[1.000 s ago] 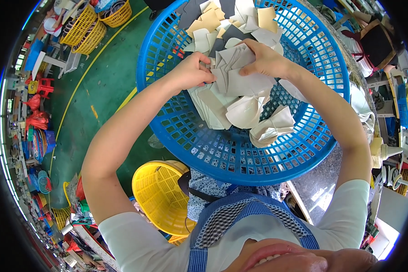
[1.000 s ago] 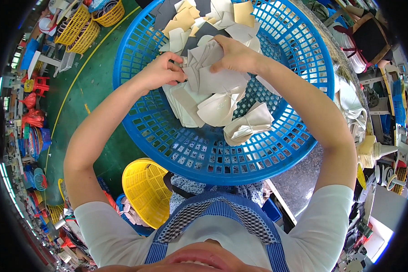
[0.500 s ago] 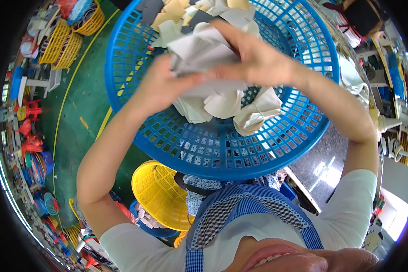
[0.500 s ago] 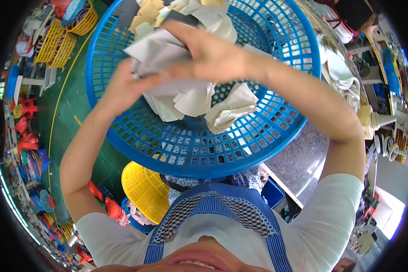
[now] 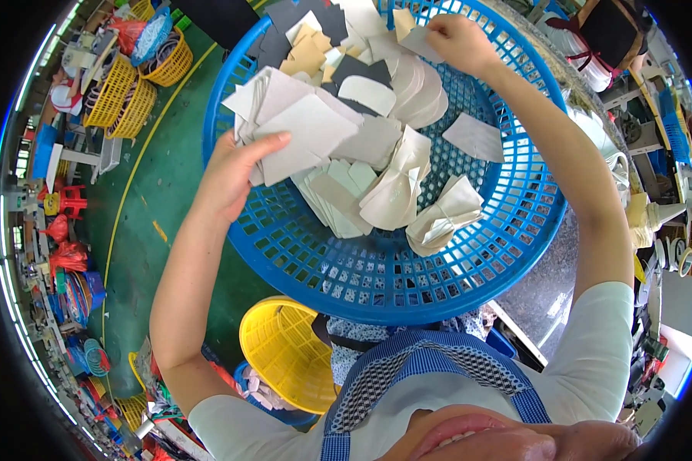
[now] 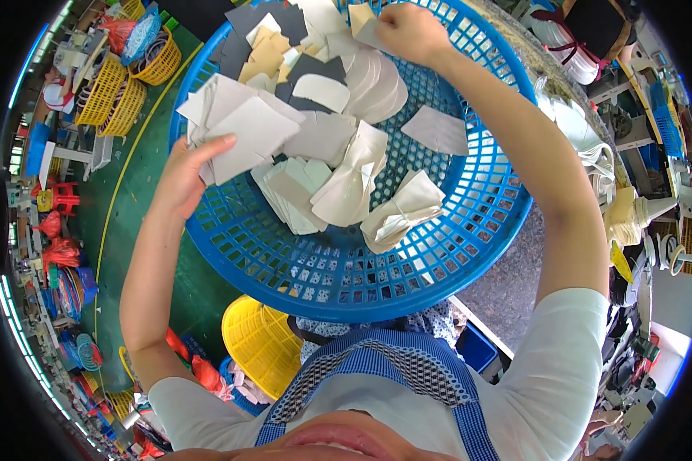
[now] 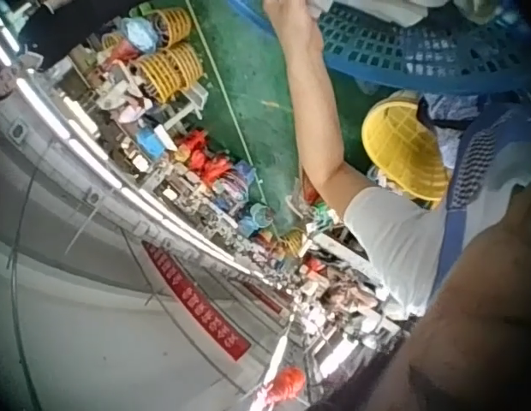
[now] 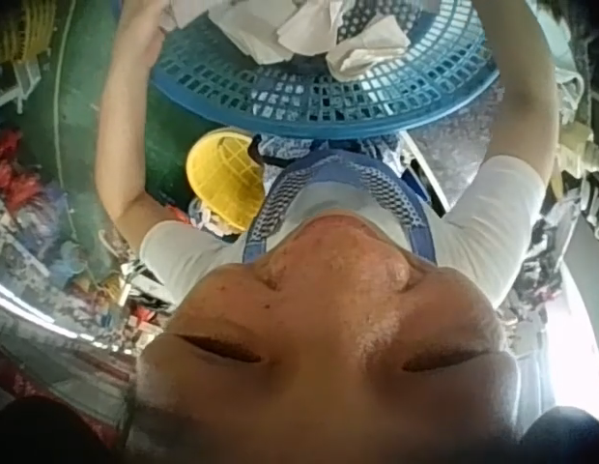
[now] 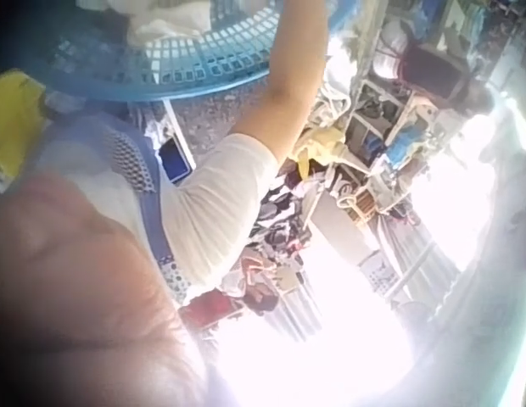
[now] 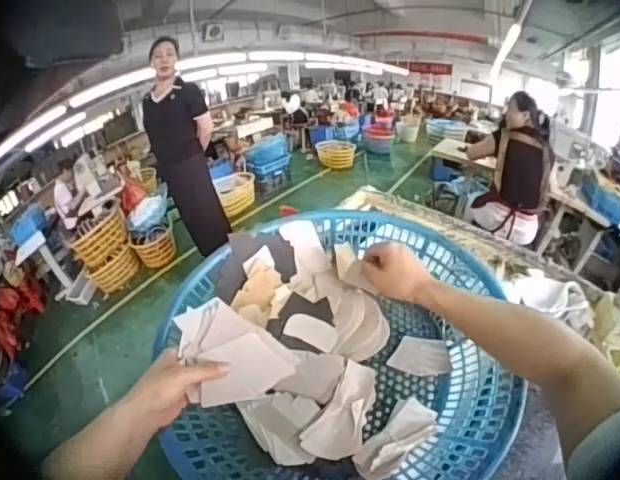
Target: Applying adhesive to shoe components and sorting them.
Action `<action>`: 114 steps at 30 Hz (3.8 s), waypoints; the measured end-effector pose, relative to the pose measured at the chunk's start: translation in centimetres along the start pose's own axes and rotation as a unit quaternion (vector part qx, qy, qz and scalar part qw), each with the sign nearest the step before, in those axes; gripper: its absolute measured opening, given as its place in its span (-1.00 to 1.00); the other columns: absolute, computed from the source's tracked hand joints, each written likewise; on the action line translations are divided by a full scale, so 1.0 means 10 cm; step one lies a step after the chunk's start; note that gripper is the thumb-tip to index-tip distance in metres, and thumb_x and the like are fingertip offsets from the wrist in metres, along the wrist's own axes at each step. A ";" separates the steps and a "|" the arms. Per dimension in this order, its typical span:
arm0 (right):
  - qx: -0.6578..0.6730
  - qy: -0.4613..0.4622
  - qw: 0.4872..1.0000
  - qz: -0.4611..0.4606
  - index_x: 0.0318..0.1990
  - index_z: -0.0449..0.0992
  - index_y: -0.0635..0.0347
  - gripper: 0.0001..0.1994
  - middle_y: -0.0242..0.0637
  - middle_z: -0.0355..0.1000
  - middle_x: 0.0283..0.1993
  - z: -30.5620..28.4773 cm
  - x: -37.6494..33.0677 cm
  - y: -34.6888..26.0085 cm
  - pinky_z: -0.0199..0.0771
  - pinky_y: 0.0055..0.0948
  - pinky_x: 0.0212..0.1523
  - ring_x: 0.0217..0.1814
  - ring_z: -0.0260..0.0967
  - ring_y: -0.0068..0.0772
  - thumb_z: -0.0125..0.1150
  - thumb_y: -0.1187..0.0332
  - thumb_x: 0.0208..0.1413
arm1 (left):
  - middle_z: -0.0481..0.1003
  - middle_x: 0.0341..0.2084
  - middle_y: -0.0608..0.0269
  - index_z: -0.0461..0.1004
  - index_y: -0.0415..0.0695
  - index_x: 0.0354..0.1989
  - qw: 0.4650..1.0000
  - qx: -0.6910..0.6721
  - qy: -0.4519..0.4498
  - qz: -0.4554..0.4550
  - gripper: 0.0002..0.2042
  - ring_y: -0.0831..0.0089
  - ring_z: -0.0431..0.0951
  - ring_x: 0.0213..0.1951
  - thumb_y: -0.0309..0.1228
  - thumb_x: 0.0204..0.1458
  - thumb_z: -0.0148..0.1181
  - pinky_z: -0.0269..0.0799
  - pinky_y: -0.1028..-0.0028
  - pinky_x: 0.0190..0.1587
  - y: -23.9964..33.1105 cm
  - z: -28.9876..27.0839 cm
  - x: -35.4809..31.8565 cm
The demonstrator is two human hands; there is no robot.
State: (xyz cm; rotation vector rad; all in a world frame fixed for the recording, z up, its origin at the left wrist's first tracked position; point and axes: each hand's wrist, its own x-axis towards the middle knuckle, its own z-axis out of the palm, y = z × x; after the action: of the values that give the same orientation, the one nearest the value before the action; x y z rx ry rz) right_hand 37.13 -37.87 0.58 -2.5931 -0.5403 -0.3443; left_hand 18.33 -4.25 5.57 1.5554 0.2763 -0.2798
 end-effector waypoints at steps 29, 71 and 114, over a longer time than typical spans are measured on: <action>0.325 -0.109 0.930 -0.133 -0.17 0.54 0.22 -0.80 -0.31 0.54 -0.34 -0.27 -0.49 -1.57 0.51 -0.46 -0.32 -0.38 0.46 -0.56 0.23 0.30 0.15 | 0.50 0.07 0.19 0.35 -0.18 0.22 0.984 -0.121 -0.085 0.104 -0.49 0.44 0.52 0.06 -0.17 0.17 0.20 0.43 0.37 0.09 0.02 0.34 -0.09; 0.420 -0.117 0.899 -0.053 -0.23 0.42 0.29 -0.83 -0.31 0.42 -0.59 -0.51 -0.58 -2.21 0.36 -0.51 -0.55 -0.61 0.32 -0.60 0.18 0.35 0.20 | 0.51 0.01 0.22 0.40 -0.24 0.15 0.989 -0.016 0.052 0.136 -0.50 0.42 0.52 0.01 -0.27 0.07 0.32 0.40 0.37 0.02 -0.09 -0.12 -0.39; -0.051 -0.022 0.983 -0.175 0.18 0.40 0.25 -0.27 -0.08 0.52 -0.05 0.64 -0.39 -1.03 0.45 -0.36 0.11 0.01 0.48 -0.22 0.54 0.19 -0.20 | 0.51 0.02 0.27 0.38 -0.19 0.16 0.896 -0.307 0.294 0.129 -0.57 0.40 0.51 0.05 -0.38 0.12 0.23 0.40 0.38 0.07 -0.97 -1.24 -1.46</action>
State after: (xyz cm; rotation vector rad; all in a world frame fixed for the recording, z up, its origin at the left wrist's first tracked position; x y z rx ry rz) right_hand 30.16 -27.59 -2.15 -2.6026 -1.0251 -0.4393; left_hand 1.33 8.19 1.60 0.9897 0.5620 0.4704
